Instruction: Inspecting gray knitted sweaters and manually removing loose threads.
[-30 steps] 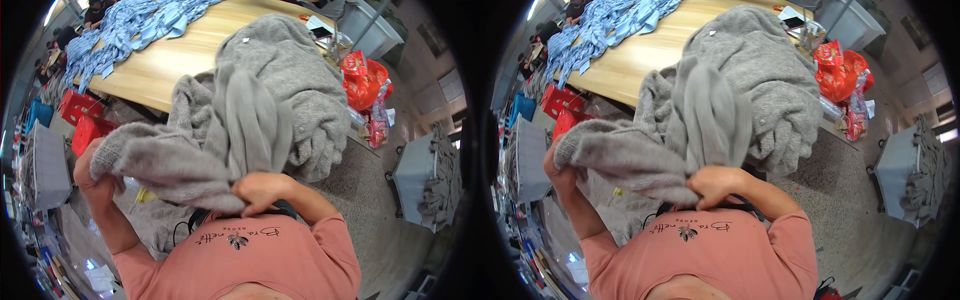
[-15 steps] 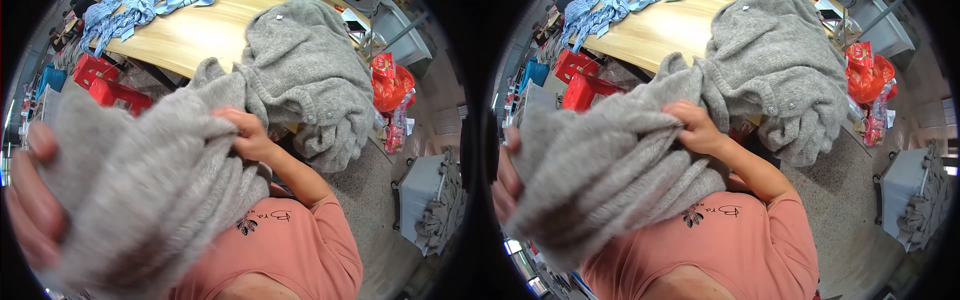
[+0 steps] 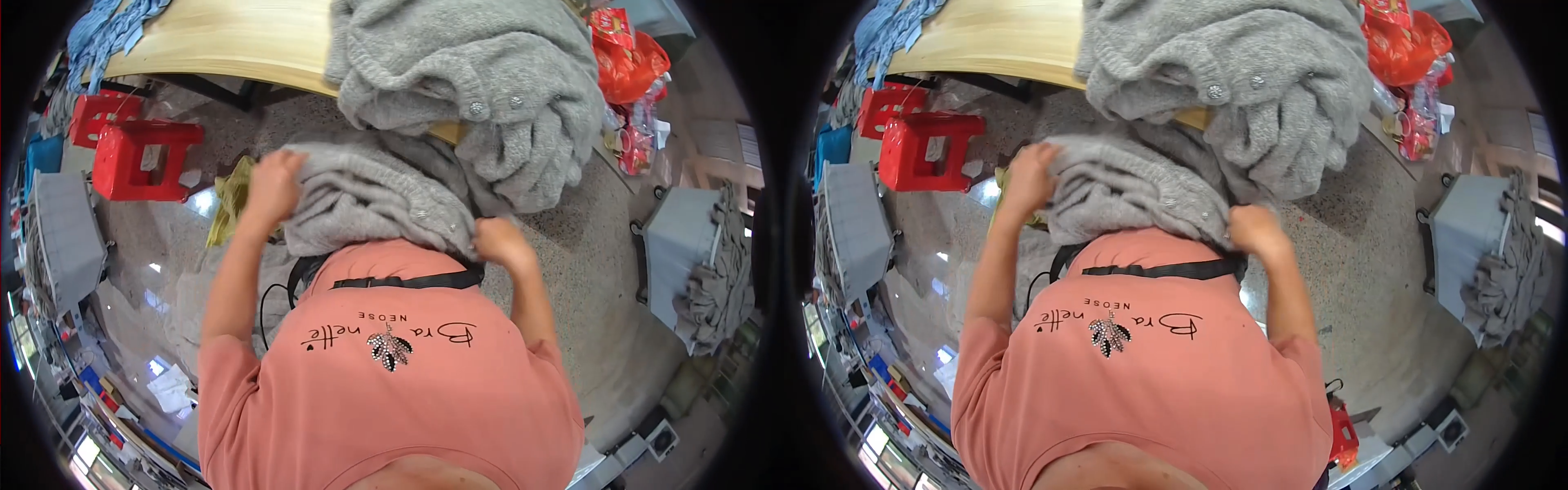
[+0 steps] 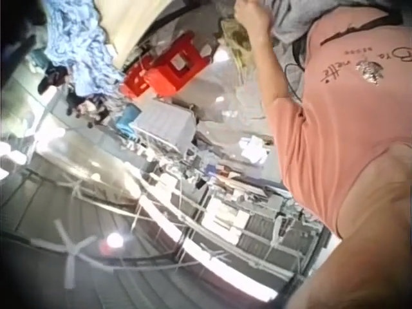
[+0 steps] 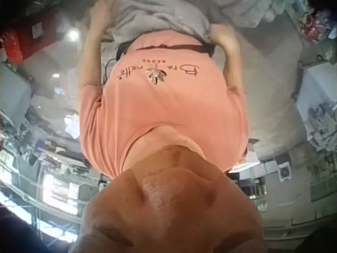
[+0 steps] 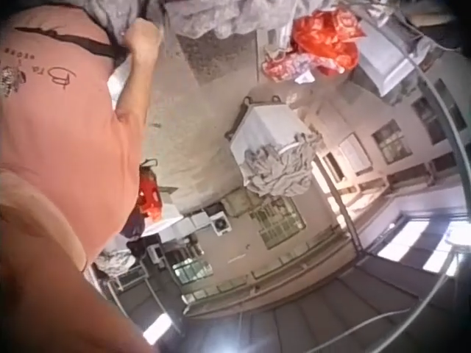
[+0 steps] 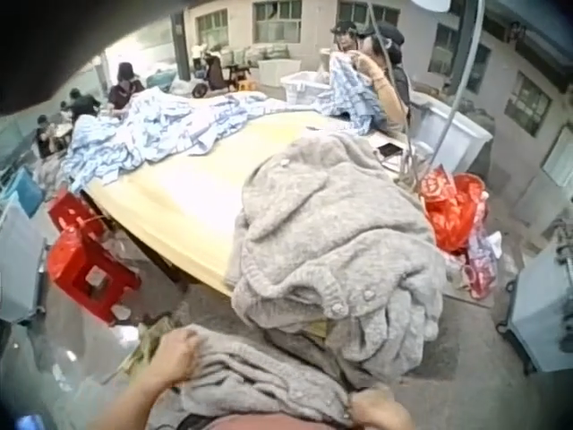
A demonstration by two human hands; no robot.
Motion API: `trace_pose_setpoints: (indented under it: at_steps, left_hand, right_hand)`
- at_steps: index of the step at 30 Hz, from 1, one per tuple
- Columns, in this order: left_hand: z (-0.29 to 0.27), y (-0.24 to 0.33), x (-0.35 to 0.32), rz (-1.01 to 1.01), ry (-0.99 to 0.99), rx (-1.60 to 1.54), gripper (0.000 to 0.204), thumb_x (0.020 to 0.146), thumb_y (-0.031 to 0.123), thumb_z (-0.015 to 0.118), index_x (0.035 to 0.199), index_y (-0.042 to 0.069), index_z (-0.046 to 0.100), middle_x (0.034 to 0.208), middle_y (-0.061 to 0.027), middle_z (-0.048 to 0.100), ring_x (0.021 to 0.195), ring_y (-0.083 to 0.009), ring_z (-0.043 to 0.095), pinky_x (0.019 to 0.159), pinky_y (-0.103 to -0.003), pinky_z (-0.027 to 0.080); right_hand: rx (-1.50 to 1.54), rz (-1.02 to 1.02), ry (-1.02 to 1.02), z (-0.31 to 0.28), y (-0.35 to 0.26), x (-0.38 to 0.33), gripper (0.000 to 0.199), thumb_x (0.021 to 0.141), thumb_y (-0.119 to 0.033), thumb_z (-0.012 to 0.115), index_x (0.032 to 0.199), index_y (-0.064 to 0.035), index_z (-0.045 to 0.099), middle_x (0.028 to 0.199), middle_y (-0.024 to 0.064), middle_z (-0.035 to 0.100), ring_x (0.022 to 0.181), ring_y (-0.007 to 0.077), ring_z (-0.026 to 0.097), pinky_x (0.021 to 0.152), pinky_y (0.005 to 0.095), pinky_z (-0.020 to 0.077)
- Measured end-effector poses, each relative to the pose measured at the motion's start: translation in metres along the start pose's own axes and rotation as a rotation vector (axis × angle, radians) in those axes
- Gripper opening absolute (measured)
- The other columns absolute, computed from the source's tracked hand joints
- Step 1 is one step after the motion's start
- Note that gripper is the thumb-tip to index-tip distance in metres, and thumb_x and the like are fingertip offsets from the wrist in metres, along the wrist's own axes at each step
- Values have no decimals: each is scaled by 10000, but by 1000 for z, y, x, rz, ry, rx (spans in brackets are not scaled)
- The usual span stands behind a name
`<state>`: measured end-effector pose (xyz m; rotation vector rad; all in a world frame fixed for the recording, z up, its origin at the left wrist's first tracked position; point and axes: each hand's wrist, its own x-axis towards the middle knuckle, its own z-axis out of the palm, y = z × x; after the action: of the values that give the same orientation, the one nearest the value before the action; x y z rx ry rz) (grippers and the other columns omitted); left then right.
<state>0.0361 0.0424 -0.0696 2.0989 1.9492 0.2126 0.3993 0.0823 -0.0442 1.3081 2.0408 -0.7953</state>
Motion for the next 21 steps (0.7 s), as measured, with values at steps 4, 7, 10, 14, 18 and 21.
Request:
trace_pose_setpoints:
  at_steps: [4, 7, 10, 14, 18, 21]
  left_hand:
    - [43, 26, -14, -143, 316, -126, 463, 618, 115, 700, 1046, 65, 530, 1132, -172, 471, 1052, -337, 440, 881, -414, 366]
    - [54, 20, -23, -162, 287, -146, 476, 607, 139, 717, 1040, 64, 534, 1134, -180, 466, 1052, -339, 434, 883, -410, 363]
    - [68, 8, -25, -288, 131, -134, 479, 592, 148, 724, 1024, 43, 546, 1132, -166, 481, 1068, -334, 437, 883, -390, 379]
    - [75, -3, -29, -282, 128, -156, 359, 588, 103, 696, 917, 43, 565, 1105, -135, 501, 1033, -328, 459, 850, -382, 399]
    - [76, -2, -33, -323, 194, -209, 346, 576, 39, 631, 915, 35, 563, 1032, -157, 521, 963, -346, 480, 817, -390, 414]
    - [93, -1, -39, -424, 442, -87, 369, 594, 49, 618, 959, 43, 568, 1035, -150, 526, 995, -341, 476, 840, -382, 410]
  right_hand:
    - [81, -144, 311, 11, -8, -2, 345, 661, -141, 673, 944, -8, 526, 941, 168, 571, 879, 347, 541, 760, 407, 431]
    - [198, -329, 639, -10, -24, 12, 501, 629, -139, 700, 1066, -26, 483, 1073, 167, 510, 974, 328, 500, 817, 393, 415]
    - [253, -605, 747, -19, -50, 48, 613, 619, -127, 709, 1160, -36, 435, 1141, 172, 457, 998, 335, 475, 840, 386, 409]
    - [325, -434, 441, 4, -75, 101, 767, 660, -310, 691, 1274, -44, 315, 1276, 228, 348, 1077, 399, 438, 869, 394, 408]
    - [162, -160, 291, 18, -73, 139, 790, 648, -367, 675, 1258, 3, 334, 1168, 270, 455, 1014, 381, 510, 825, 412, 437]
    - [238, -229, 44, 6, -60, 136, 394, 678, -231, 614, 933, 61, 545, 898, 254, 581, 887, 363, 564, 738, 392, 445]
